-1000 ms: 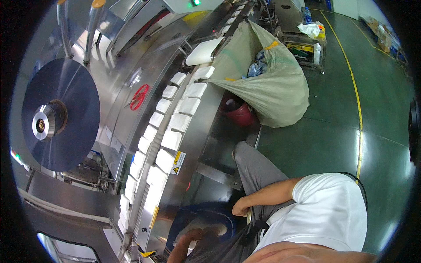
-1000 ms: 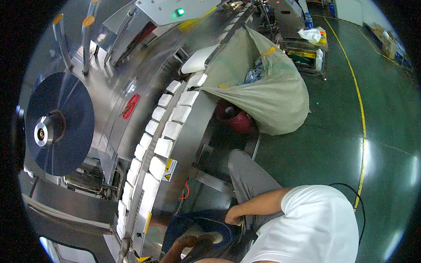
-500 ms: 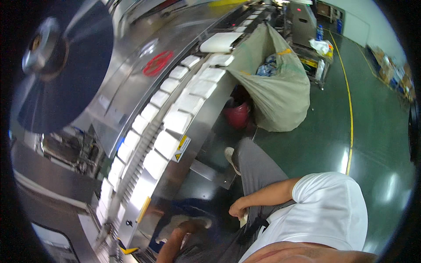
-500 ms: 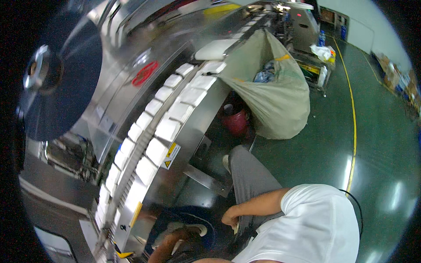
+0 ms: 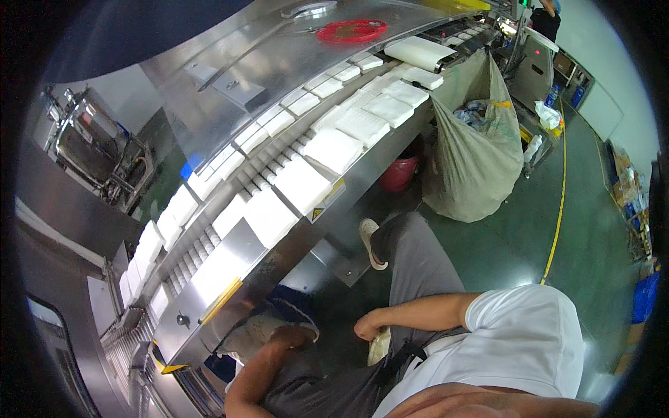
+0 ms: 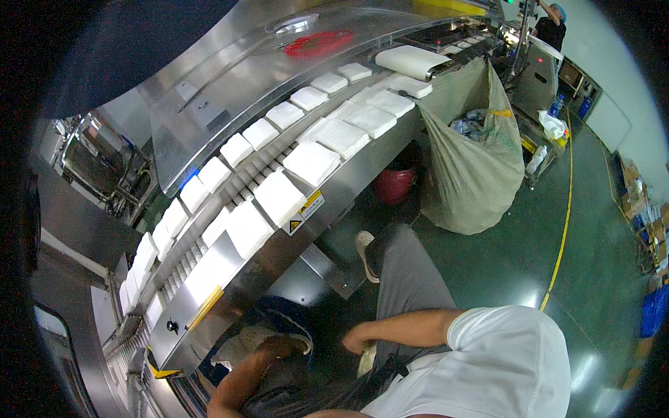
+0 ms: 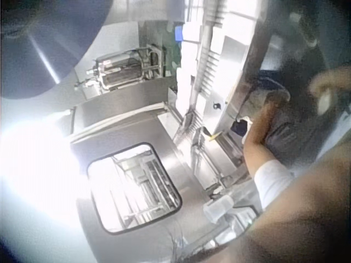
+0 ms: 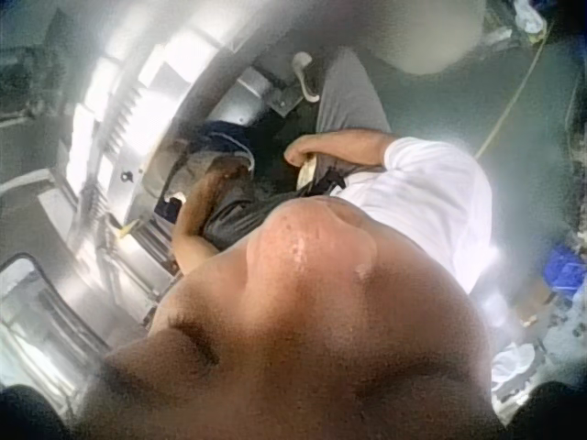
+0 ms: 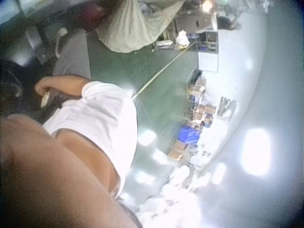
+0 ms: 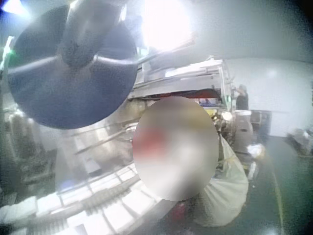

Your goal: The person sits in a manufacturing area and cleans small white objects by hand, using their fingers to peel or scrape the surface of each item individually.

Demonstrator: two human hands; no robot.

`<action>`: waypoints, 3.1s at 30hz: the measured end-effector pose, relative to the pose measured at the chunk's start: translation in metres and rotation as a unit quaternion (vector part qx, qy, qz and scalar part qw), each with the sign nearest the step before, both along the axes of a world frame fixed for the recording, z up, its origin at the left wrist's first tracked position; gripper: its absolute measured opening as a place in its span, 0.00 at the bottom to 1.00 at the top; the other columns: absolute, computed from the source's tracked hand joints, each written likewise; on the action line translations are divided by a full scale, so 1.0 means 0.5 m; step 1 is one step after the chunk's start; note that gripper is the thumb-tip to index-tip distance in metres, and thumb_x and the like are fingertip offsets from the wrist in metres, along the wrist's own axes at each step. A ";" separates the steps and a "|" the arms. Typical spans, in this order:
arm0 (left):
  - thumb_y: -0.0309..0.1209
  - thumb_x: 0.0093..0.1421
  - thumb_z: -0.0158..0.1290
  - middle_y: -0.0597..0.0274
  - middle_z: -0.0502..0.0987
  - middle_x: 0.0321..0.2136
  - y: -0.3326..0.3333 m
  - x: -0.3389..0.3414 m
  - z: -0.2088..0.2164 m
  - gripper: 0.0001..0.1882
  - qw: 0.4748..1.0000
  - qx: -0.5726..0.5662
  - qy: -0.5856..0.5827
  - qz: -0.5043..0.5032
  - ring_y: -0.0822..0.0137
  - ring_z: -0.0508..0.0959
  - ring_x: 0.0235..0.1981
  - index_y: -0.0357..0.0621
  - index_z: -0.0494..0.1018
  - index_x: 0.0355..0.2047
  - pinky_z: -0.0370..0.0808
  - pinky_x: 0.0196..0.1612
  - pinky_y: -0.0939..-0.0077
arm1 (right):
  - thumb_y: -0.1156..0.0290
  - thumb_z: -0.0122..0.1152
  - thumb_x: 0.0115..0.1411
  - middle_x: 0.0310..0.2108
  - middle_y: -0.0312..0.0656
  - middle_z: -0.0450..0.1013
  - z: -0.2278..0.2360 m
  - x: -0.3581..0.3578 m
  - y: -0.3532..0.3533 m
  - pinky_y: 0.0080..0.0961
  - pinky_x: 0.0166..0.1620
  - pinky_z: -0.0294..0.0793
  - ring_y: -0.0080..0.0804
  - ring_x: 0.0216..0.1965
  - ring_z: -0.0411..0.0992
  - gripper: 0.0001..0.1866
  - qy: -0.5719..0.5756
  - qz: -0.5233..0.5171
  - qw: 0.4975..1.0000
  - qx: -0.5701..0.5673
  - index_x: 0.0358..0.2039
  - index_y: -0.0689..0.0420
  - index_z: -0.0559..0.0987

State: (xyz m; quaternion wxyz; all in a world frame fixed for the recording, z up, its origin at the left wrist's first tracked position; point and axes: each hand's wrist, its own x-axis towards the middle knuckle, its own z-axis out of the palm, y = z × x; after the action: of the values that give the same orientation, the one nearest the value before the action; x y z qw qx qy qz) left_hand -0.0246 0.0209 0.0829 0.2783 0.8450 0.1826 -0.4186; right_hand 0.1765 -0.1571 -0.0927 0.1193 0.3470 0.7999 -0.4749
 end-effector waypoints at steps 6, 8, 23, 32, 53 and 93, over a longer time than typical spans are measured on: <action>0.43 0.56 0.50 0.55 0.67 0.59 0.002 -0.002 -0.001 0.23 0.998 0.013 0.045 0.046 0.50 0.67 0.60 0.71 0.72 0.54 0.63 0.60 0.54 | 0.63 0.61 0.53 0.29 0.53 0.78 0.105 0.011 0.026 0.44 0.35 0.71 0.47 0.30 0.74 0.16 -0.026 -0.026 0.996 -0.081 0.30 0.65 0.81; 0.44 0.56 0.50 0.54 0.66 0.60 0.003 0.016 -0.013 0.23 0.995 0.028 0.097 0.021 0.50 0.66 0.61 0.72 0.72 0.54 0.62 0.61 0.55 | 0.60 0.62 0.54 0.29 0.52 0.78 0.114 0.020 0.020 0.44 0.35 0.71 0.47 0.30 0.74 0.18 -0.033 -0.042 0.994 -0.095 0.30 0.65 0.81; 0.42 0.59 0.46 0.50 0.73 0.53 -0.003 0.013 0.014 0.17 0.998 -0.015 0.020 0.066 0.48 0.71 0.55 0.71 0.76 0.48 0.66 0.57 0.58 | 0.64 0.61 0.53 0.32 0.52 0.78 0.121 0.028 0.015 0.43 0.39 0.72 0.47 0.35 0.75 0.15 -0.025 -0.031 0.996 -0.079 0.32 0.65 0.82; 0.40 0.60 0.45 0.49 0.74 0.52 -0.002 0.009 0.021 0.17 0.997 -0.011 0.040 0.061 0.48 0.72 0.54 0.72 0.76 0.48 0.67 0.56 0.60 | 0.66 0.59 0.55 0.34 0.55 0.77 0.117 0.025 0.030 0.46 0.35 0.72 0.47 0.33 0.75 0.16 -0.032 0.000 0.999 -0.008 0.35 0.67 0.82; 0.40 0.62 0.42 0.49 0.70 0.56 0.006 0.004 -0.003 0.19 0.999 0.017 0.034 0.038 0.48 0.70 0.57 0.74 0.73 0.51 0.64 0.59 0.56 | 0.58 0.62 0.56 0.29 0.50 0.77 0.156 0.038 0.015 0.41 0.37 0.73 0.45 0.33 0.75 0.19 -0.042 -0.037 0.997 -0.060 0.31 0.66 0.81; 0.36 0.60 0.43 0.47 0.73 0.52 0.025 -0.030 -0.070 0.18 0.994 0.095 0.030 0.041 0.49 0.74 0.52 0.53 0.77 0.48 0.71 0.52 0.56 | 0.58 0.59 0.58 0.37 0.52 0.78 0.134 0.041 0.025 0.45 0.41 0.73 0.49 0.38 0.75 0.21 -0.066 -0.076 0.990 -0.101 0.37 0.67 0.81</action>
State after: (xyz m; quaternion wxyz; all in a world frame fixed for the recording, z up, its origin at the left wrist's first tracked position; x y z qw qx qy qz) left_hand -0.0398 0.0333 0.0478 0.2078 0.8464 0.2648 -0.4127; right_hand 0.1971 -0.1448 -0.0258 0.1700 0.4235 0.7097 -0.5367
